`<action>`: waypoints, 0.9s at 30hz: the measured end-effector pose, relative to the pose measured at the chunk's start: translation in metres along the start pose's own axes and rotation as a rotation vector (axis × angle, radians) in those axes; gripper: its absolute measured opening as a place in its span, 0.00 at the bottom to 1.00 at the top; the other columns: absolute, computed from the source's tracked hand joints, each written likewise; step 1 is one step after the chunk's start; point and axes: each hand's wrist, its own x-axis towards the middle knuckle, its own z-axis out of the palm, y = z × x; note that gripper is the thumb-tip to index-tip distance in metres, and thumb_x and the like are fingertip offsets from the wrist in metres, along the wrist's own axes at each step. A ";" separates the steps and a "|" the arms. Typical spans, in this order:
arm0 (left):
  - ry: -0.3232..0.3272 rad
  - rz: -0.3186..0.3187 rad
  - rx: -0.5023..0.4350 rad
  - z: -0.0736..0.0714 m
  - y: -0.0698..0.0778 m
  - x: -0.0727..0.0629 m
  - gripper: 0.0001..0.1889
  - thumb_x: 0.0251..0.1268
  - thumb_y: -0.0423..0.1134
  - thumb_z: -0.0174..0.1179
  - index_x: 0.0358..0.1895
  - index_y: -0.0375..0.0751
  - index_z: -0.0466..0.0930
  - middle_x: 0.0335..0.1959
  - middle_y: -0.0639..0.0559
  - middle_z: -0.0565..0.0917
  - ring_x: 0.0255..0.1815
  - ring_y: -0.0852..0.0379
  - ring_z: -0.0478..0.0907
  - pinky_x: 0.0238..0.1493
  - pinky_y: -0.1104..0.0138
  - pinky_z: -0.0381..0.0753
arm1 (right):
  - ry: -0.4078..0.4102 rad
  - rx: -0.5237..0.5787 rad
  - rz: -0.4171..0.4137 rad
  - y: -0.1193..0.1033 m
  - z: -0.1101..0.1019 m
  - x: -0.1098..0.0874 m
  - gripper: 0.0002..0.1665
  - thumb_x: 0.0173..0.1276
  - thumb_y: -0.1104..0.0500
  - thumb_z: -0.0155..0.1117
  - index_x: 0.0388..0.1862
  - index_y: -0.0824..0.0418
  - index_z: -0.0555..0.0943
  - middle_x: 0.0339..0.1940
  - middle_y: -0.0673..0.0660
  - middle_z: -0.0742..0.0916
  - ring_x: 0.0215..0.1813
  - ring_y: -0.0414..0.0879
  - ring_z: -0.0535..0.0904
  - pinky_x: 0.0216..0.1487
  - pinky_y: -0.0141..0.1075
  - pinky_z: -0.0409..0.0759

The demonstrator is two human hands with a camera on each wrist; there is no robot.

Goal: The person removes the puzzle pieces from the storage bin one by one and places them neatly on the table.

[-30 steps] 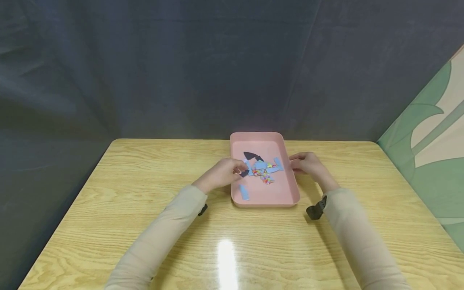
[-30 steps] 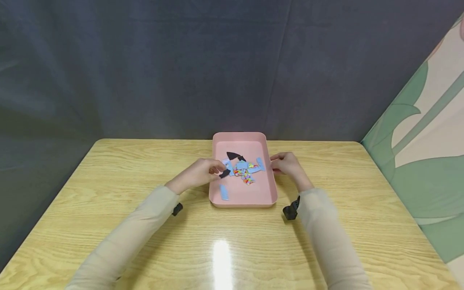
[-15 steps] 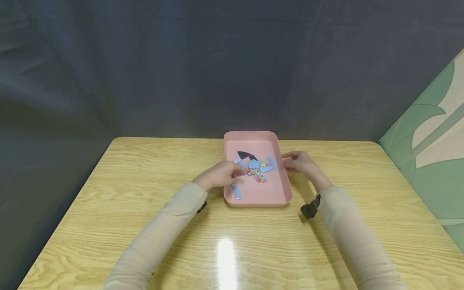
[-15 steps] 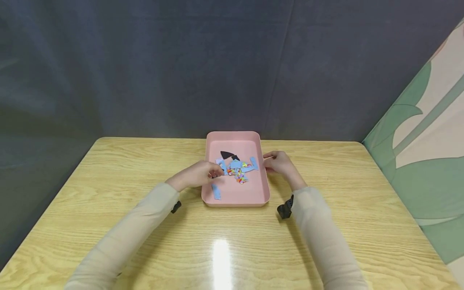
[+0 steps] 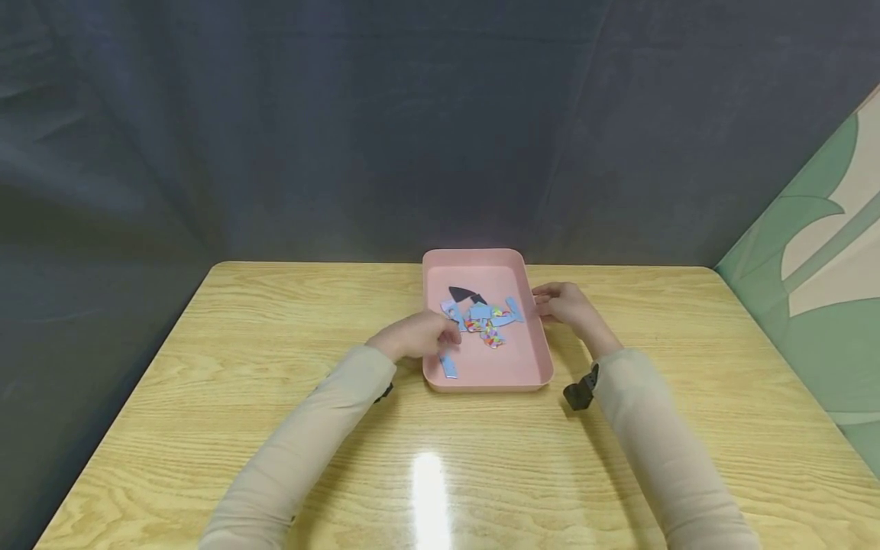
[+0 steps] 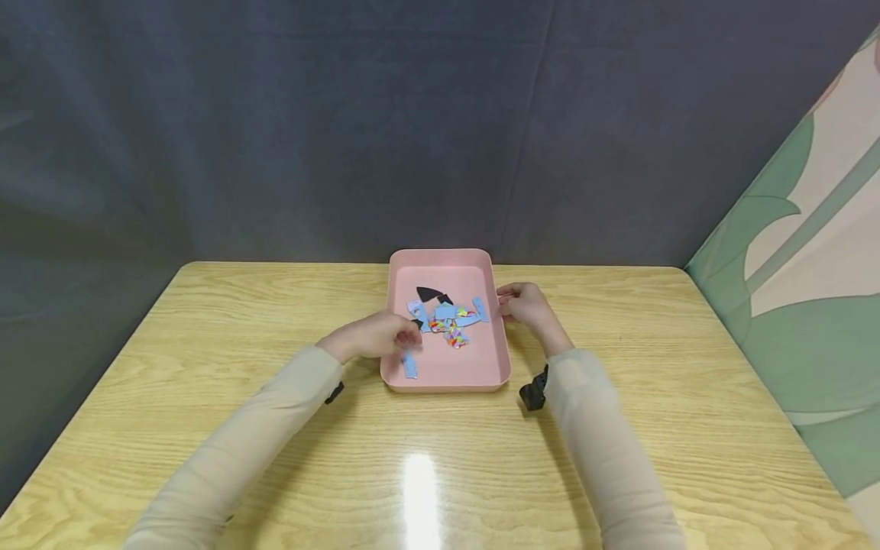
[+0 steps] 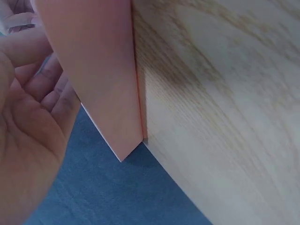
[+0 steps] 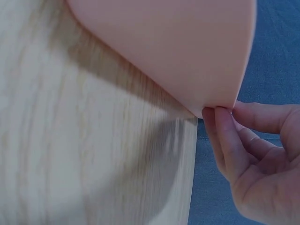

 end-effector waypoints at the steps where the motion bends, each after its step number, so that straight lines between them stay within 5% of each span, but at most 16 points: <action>1: -0.007 -0.006 0.006 0.000 0.000 0.000 0.11 0.64 0.27 0.56 0.47 0.41 0.82 0.48 0.49 0.84 0.50 0.55 0.78 0.59 0.64 0.78 | 0.000 0.001 -0.001 0.000 0.000 0.000 0.29 0.68 0.67 0.53 0.67 0.75 0.64 0.62 0.73 0.74 0.50 0.48 0.80 0.55 0.38 0.83; 11: -0.083 -0.019 0.130 0.004 0.003 0.003 0.15 0.54 0.26 0.64 0.45 0.44 0.83 0.50 0.51 0.83 0.53 0.55 0.76 0.62 0.62 0.75 | 0.017 -0.001 0.021 -0.001 0.001 0.002 0.29 0.66 0.67 0.54 0.66 0.75 0.65 0.59 0.71 0.75 0.43 0.42 0.79 0.52 0.35 0.84; 27: -0.089 -0.002 0.176 0.009 0.005 0.005 0.04 0.56 0.37 0.67 0.29 0.49 0.80 0.27 0.58 0.75 0.33 0.61 0.71 0.38 0.71 0.72 | 0.015 -0.003 0.012 -0.002 0.001 -0.002 0.29 0.66 0.68 0.52 0.66 0.76 0.64 0.58 0.71 0.75 0.47 0.47 0.78 0.50 0.32 0.84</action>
